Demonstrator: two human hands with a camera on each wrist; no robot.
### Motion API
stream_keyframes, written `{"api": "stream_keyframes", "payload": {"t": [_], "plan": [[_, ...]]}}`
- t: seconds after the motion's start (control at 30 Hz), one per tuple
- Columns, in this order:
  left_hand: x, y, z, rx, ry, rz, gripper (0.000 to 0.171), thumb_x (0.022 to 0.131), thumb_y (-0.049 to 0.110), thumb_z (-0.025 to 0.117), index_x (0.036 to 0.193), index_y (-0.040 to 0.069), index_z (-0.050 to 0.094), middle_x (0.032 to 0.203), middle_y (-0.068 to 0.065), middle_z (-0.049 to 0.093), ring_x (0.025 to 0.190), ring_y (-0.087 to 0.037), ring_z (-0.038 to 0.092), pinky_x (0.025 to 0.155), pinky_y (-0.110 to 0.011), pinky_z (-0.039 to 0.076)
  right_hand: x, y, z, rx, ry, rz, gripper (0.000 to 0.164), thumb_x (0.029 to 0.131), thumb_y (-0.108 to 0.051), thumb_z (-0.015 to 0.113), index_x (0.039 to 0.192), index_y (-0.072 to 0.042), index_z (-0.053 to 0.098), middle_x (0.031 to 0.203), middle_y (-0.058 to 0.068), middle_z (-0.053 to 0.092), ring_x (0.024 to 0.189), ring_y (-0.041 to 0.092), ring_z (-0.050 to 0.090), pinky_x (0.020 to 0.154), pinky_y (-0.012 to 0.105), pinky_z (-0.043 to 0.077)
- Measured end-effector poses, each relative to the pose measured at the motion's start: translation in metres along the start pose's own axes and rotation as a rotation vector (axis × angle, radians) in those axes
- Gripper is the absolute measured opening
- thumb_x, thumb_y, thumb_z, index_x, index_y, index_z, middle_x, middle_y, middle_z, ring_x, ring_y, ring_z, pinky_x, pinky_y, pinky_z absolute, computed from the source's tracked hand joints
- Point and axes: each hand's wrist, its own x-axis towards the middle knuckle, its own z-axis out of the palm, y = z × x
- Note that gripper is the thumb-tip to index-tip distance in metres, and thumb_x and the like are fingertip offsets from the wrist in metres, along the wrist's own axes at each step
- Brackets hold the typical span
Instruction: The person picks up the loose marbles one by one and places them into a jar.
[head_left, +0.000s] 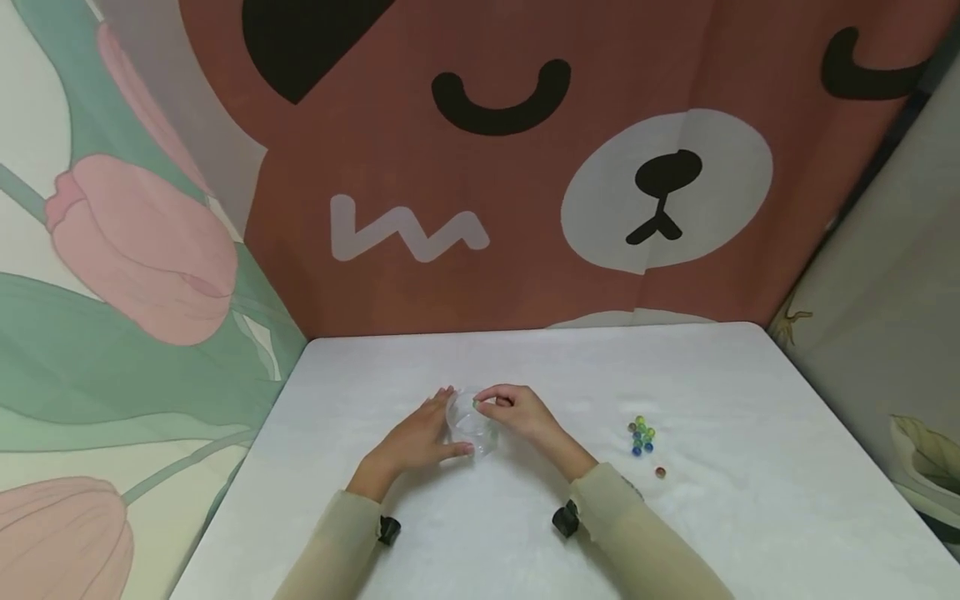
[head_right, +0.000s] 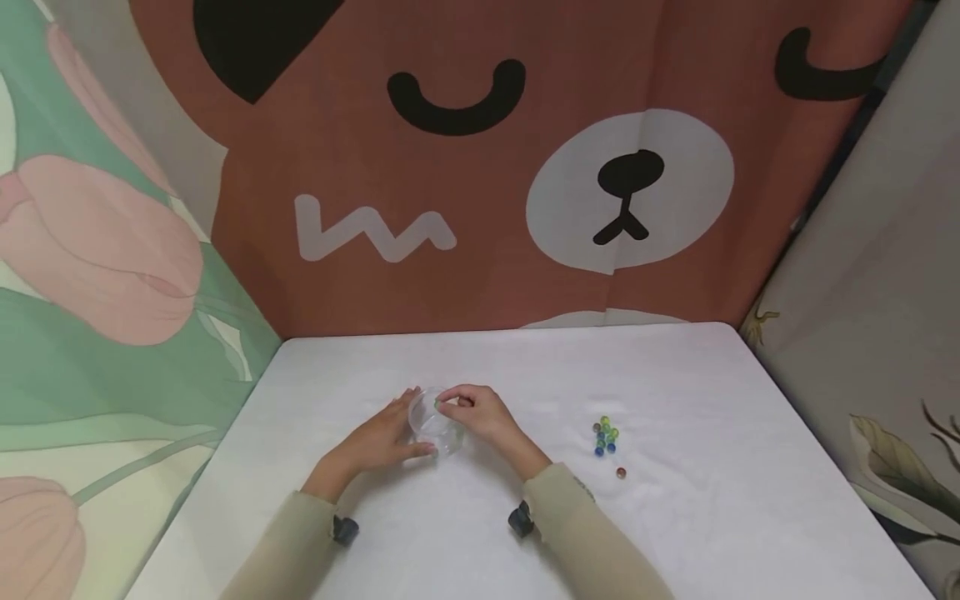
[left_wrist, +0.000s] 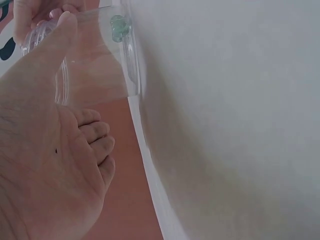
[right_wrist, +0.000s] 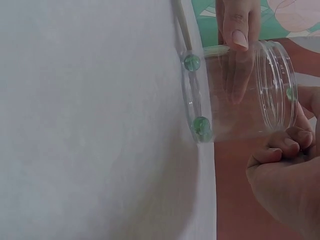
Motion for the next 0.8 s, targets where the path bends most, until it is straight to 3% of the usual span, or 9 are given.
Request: {"api": "stream_keyframes", "payload": {"t": [0.3, 0.8], "plan": [[0.0017, 0.002, -0.0011, 0.034, -0.011, -0.021, 0.106, 0.086, 0.071, 0.065, 0.161, 0.007, 0.026, 0.167, -0.013, 0.024, 0.155, -0.027, 0.02, 0.125, -0.046, 0.026, 0.0028, -0.0035, 0.0023, -0.024, 0.002, 0.024, 0.019, 0.091, -0.028, 0.077, 0.104, -0.015, 0.079, 0.065, -0.006, 0.045, 0.069, 0.012, 0.042, 0.061, 0.025, 0.035], [0.0037, 0.0008, 0.0004, 0.048, -0.027, -0.021, 0.107, 0.086, 0.071, 0.065, 0.161, 0.008, 0.024, 0.167, -0.012, 0.022, 0.155, -0.026, 0.018, 0.126, -0.044, 0.022, 0.0042, 0.0018, 0.0008, 0.002, -0.024, 0.036, 0.028, 0.095, -0.025, 0.074, 0.121, -0.017, 0.075, 0.065, -0.004, 0.039, 0.066, 0.012, 0.038, 0.055, 0.024, 0.03]]}}
